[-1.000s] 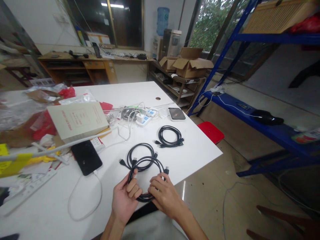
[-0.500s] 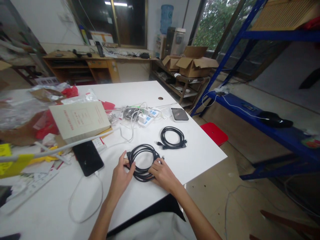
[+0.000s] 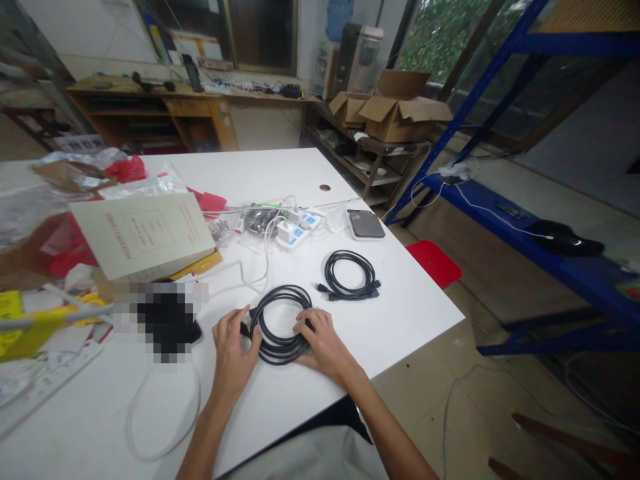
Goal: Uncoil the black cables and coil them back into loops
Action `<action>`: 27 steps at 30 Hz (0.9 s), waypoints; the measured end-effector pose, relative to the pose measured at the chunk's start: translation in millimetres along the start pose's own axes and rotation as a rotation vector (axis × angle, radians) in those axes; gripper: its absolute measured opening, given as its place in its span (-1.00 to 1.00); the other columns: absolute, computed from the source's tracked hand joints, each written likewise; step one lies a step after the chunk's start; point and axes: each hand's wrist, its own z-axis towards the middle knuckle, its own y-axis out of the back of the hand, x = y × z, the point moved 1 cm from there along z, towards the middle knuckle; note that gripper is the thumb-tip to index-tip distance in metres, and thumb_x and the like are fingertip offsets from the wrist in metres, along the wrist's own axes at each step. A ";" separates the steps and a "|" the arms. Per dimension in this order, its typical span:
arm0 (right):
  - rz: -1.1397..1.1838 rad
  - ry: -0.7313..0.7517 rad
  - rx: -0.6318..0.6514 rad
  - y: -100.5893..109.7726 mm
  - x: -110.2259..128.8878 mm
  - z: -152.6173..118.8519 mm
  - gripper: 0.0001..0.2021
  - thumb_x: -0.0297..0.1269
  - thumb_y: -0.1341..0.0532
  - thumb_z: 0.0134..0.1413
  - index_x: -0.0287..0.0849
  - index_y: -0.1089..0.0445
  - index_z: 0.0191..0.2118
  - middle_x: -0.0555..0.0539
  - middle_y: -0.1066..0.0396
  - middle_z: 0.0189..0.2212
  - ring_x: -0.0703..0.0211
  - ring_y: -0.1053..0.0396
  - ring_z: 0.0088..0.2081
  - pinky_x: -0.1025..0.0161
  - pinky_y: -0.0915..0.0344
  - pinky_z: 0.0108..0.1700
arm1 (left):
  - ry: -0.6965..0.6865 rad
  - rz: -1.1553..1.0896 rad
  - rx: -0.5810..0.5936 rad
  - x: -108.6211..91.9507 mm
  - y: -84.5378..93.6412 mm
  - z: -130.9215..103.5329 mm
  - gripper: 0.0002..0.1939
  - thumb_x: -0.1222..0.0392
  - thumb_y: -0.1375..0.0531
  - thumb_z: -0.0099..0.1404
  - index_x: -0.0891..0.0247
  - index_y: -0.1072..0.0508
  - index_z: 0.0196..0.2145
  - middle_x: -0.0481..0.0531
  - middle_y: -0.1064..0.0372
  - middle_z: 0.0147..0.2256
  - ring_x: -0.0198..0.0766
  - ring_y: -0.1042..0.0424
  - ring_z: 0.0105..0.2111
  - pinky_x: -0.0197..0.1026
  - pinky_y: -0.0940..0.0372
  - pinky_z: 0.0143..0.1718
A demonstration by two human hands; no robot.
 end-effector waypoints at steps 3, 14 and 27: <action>0.065 -0.036 -0.013 4.1 2.5 1.9 -0.33 0.10 -0.52 0.08 -0.16 -0.35 0.15 -0.34 -0.32 0.20 -0.22 -0.25 0.26 -0.16 -0.26 0.27 | -0.056 -0.029 0.000 -6.4 2.0 -1.6 -0.53 0.15 -0.26 0.44 0.15 -0.47 0.27 0.31 -0.38 0.16 0.18 -0.35 0.21 0.20 -0.11 0.31; 0.158 -0.166 -0.043 42.8 -28.2 -3.0 0.19 0.24 -0.59 -0.22 -0.05 -0.09 0.46 -0.40 -0.05 0.42 -0.39 -0.02 0.47 -0.34 -0.15 0.44 | -0.088 -0.203 0.380 -7.5 7.4 -23.7 -0.51 0.14 -0.46 0.27 -0.03 -0.63 0.16 0.20 -0.53 0.18 0.25 -0.42 0.23 0.27 -0.18 0.33; -0.185 -0.356 -0.133 61.1 -124.5 -25.7 -0.64 0.05 -0.29 0.39 -0.14 -0.45 0.04 -0.20 -0.49 -0.09 -0.13 -0.37 -0.02 -0.08 -0.29 0.07 | 0.052 -0.352 0.420 3.2 10.3 -2.4 -0.65 0.19 -0.47 0.25 -0.01 -0.72 0.01 0.22 -0.59 0.10 0.23 -0.46 0.23 0.31 -0.24 0.36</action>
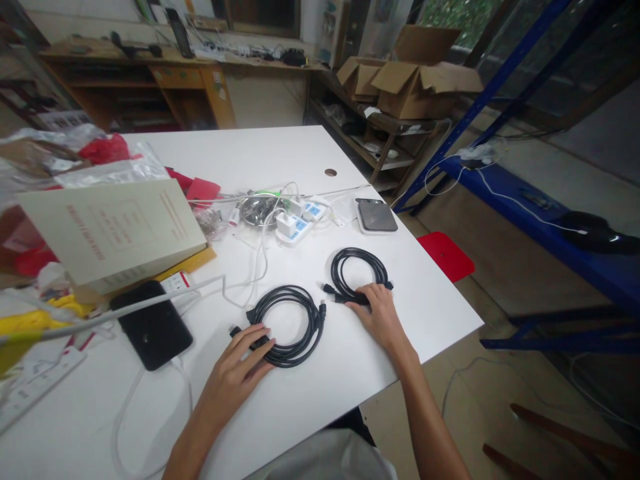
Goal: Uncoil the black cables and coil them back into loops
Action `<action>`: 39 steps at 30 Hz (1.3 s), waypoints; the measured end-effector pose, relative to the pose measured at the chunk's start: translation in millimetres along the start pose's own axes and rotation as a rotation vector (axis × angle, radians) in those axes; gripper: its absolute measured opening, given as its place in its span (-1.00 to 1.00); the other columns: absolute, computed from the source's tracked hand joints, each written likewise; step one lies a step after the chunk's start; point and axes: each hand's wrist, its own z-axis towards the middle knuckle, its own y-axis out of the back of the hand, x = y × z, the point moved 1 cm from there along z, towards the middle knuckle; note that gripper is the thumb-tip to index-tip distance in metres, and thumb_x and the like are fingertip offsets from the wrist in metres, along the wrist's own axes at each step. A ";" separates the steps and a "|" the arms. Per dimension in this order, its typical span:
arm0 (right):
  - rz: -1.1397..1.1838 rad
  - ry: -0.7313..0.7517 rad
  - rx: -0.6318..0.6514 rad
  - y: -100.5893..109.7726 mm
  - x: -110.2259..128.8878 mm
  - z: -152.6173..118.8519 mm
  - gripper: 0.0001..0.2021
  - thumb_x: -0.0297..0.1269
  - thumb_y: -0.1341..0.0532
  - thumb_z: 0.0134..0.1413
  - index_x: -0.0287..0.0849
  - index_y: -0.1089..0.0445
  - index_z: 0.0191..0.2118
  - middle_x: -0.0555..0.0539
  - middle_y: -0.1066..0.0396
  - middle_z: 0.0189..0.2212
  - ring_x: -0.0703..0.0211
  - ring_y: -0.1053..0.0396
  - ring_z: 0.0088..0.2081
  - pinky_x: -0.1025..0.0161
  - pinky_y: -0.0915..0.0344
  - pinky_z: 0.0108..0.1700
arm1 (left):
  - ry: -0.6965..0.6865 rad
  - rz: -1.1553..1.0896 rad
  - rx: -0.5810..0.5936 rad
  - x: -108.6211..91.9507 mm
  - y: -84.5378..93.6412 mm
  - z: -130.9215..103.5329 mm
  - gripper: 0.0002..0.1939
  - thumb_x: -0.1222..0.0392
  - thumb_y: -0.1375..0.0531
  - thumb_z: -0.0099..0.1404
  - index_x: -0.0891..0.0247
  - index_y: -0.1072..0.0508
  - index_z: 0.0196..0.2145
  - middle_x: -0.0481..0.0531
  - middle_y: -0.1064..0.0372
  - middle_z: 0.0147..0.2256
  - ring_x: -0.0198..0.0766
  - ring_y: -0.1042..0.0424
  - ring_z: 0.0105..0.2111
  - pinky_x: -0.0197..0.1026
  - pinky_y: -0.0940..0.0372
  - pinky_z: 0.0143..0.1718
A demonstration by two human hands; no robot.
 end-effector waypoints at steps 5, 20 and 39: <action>-0.097 0.033 -0.028 4.7 2.2 -4.7 -0.65 0.06 -0.24 0.44 -0.16 -0.48 -0.05 -0.17 -0.49 -0.18 -0.07 -0.39 -0.11 0.01 -0.23 -0.02 | -0.022 -0.013 0.002 -3.9 -12.5 13.7 -0.68 0.20 -0.45 0.28 0.02 -0.71 0.01 0.23 -0.57 0.10 0.23 -0.45 0.24 0.32 -0.27 0.35; -0.106 -0.096 -0.058 30.3 -21.6 -24.6 -0.68 -0.03 -0.09 0.55 -0.17 -0.43 -0.02 -0.18 -0.50 -0.13 -0.05 -0.45 -0.06 0.06 -0.25 -0.03 | -0.339 0.238 0.001 -11.9 -51.3 49.7 -0.64 0.15 -0.42 0.36 0.16 -0.55 0.09 0.23 -0.48 0.14 0.12 -0.42 0.27 0.23 -0.43 0.25; 0.710 -0.361 -0.907 157.2 46.8 -13.9 -0.56 0.16 -0.24 0.39 -0.09 -0.20 -0.30 0.20 -0.06 -0.59 0.42 -0.02 -0.64 0.44 0.00 -0.61 | -0.346 0.330 -0.119 -43.7 -44.0 0.8 -0.41 0.30 -0.29 0.46 0.02 -0.36 0.37 0.18 -0.42 0.23 0.08 -0.34 0.31 0.24 -0.36 0.31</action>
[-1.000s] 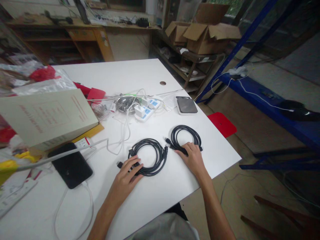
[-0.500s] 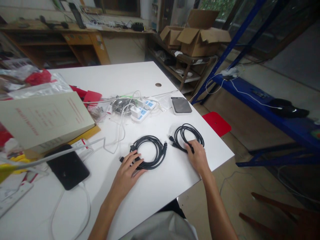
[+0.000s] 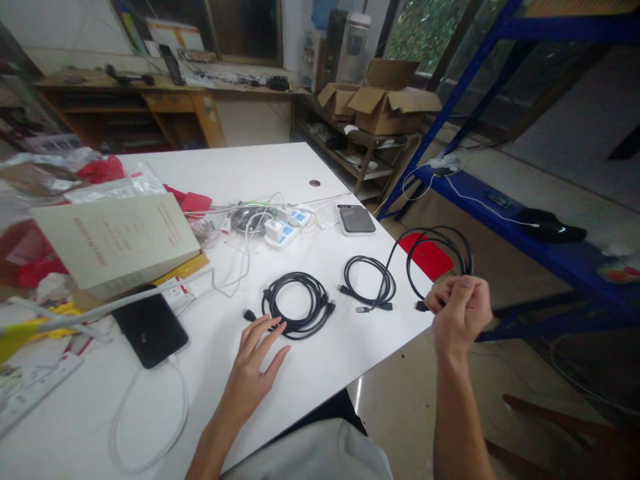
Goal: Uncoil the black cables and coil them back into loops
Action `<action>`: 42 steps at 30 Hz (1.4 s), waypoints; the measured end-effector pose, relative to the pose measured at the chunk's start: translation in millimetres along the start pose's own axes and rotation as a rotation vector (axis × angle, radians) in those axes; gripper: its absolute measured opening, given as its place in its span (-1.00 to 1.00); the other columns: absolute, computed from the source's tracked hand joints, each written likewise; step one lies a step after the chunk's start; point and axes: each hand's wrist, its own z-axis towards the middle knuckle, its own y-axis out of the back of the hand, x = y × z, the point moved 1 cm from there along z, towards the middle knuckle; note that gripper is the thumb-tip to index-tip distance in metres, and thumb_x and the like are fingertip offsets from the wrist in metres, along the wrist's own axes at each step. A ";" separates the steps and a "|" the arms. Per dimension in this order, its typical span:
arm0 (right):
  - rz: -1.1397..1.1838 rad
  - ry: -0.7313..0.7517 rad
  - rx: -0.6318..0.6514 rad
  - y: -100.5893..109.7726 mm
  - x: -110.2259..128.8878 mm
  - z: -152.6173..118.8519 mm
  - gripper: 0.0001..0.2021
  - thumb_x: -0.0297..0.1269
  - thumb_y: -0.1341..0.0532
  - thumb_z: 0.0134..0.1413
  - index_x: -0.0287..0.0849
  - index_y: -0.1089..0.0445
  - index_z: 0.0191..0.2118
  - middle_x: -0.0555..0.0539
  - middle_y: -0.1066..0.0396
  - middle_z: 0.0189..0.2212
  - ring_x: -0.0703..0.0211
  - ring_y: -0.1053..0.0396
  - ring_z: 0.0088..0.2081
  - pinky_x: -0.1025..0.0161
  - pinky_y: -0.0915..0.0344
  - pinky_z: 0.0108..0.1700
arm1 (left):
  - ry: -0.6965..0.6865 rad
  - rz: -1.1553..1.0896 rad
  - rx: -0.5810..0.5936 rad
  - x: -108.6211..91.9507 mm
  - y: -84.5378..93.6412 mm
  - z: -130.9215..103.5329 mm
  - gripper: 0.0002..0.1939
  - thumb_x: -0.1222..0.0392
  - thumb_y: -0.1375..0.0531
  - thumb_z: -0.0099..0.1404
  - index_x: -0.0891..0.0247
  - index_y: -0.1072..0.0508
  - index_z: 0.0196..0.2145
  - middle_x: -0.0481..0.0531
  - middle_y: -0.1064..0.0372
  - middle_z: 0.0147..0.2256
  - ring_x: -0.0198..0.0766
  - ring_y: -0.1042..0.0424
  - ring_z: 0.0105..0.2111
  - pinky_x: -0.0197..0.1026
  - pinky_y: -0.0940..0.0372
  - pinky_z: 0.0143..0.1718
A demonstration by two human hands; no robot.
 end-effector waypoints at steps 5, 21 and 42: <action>0.231 -0.036 0.026 -5.4 47.8 -20.6 -0.59 0.05 -0.26 0.42 -0.11 -0.21 -0.33 0.22 0.01 -0.61 0.45 0.08 -0.67 0.44 0.03 -0.62 | -0.032 -0.092 0.062 -27.5 -7.8 -7.9 -0.37 0.22 -0.30 0.47 0.04 -0.29 0.42 0.19 -0.41 0.24 0.00 -0.41 0.27 0.13 -0.43 0.28; 0.491 -0.630 0.432 -32.3 67.4 -122.4 -0.53 0.23 -0.23 0.37 -0.13 -0.33 -0.25 0.25 0.14 -0.59 0.47 0.23 -0.64 0.47 0.10 -0.63 | -0.244 -0.052 0.216 -89.1 -33.3 -31.1 -0.76 0.39 -0.19 0.49 0.22 -0.54 0.03 0.20 -0.54 0.00 0.04 -0.47 0.10 0.13 -0.49 0.08; -0.052 -0.197 0.120 77.9 10.1 -61.7 -0.51 0.18 -0.22 0.39 -0.24 -0.50 -0.11 -0.14 -0.56 -0.31 0.12 -0.56 -0.38 0.25 -0.43 -0.39 | 0.739 -0.897 -0.622 -28.1 88.2 -52.7 -0.58 -0.10 -0.50 0.19 0.22 -0.55 -0.18 0.00 -0.47 -0.29 -0.21 -0.43 -0.26 -0.17 -0.44 -0.14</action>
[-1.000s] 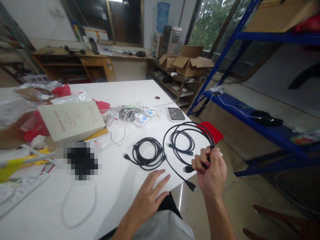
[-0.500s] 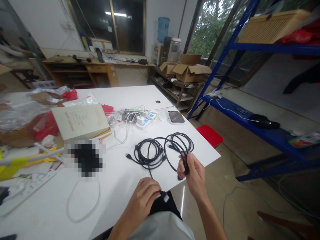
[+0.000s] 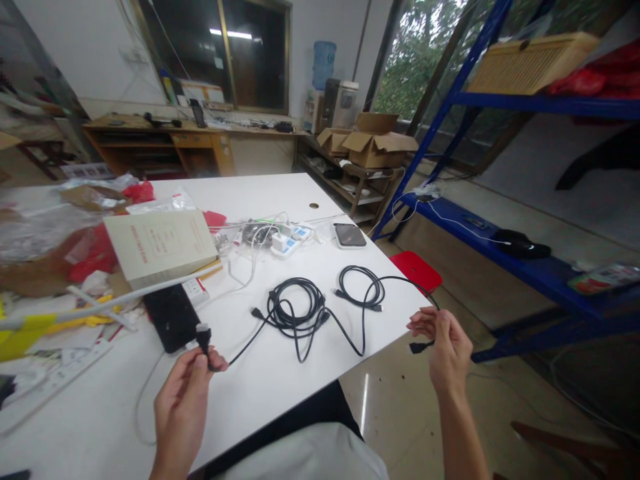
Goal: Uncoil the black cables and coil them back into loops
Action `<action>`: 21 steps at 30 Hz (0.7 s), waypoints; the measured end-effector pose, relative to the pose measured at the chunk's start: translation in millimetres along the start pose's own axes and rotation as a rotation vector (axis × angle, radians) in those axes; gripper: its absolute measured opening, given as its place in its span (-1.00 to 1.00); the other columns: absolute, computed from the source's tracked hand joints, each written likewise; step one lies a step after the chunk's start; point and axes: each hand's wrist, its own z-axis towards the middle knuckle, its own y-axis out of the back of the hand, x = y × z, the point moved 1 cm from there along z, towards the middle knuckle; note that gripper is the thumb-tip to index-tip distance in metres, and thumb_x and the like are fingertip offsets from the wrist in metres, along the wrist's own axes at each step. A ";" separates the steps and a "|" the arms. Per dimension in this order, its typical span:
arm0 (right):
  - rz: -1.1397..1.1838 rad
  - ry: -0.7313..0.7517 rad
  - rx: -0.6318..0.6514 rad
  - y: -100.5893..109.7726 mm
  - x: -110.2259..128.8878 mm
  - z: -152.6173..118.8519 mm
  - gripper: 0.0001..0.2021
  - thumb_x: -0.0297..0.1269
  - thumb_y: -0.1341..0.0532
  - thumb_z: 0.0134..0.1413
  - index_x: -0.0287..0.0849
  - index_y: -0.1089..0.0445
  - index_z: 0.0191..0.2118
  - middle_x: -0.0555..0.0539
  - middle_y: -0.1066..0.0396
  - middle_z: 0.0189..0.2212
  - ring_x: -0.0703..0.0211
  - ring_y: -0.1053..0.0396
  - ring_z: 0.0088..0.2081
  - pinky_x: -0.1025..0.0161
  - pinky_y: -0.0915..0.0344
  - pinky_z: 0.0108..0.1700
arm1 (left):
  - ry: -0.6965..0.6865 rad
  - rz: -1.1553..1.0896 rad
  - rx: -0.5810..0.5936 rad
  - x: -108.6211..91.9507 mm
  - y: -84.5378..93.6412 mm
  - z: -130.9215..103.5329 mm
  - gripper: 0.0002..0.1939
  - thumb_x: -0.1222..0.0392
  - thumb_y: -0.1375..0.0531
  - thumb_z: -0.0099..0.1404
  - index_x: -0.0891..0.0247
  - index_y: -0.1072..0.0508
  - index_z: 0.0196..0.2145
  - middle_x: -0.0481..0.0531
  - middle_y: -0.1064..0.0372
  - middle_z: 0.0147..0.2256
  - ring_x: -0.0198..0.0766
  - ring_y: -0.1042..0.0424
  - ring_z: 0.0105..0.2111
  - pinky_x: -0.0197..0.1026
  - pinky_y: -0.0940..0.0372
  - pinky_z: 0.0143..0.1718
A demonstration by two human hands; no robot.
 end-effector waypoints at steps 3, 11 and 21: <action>0.025 0.024 -0.094 12.4 2.6 4.6 -0.50 0.21 -0.26 0.35 -0.24 -0.48 -0.17 -0.08 -0.50 -0.38 0.19 -0.49 -0.43 0.28 -0.41 -0.41 | 0.032 -0.143 -0.073 -6.0 8.5 8.8 -0.56 -0.02 -0.56 0.09 0.23 -0.53 -0.21 -0.03 -0.41 -0.26 -0.25 -0.36 -0.26 -0.21 -0.45 -0.20; 0.078 0.047 -0.199 17.0 12.8 3.2 -0.53 0.19 -0.29 0.32 -0.22 -0.45 -0.21 0.01 -0.41 -0.45 0.25 -0.41 -0.48 0.31 -0.38 -0.44 | 0.085 -0.233 -0.128 -8.6 17.3 14.0 -0.61 0.03 -0.54 0.13 0.24 -0.51 -0.24 -0.08 -0.33 -0.28 -0.32 -0.29 -0.30 -0.28 -0.41 -0.25; 0.138 -0.030 0.058 -29.2 12.1 -31.2 -0.59 0.16 -0.23 0.39 -0.15 -0.44 -0.17 0.01 -0.40 -0.43 0.24 -0.38 -0.46 0.30 -0.34 -0.42 | 0.214 -0.264 -0.166 21.6 2.1 5.4 -0.57 -0.01 -0.58 0.07 0.21 -0.57 -0.21 -0.04 -0.50 -0.20 -0.26 -0.47 -0.19 -0.25 -0.44 -0.22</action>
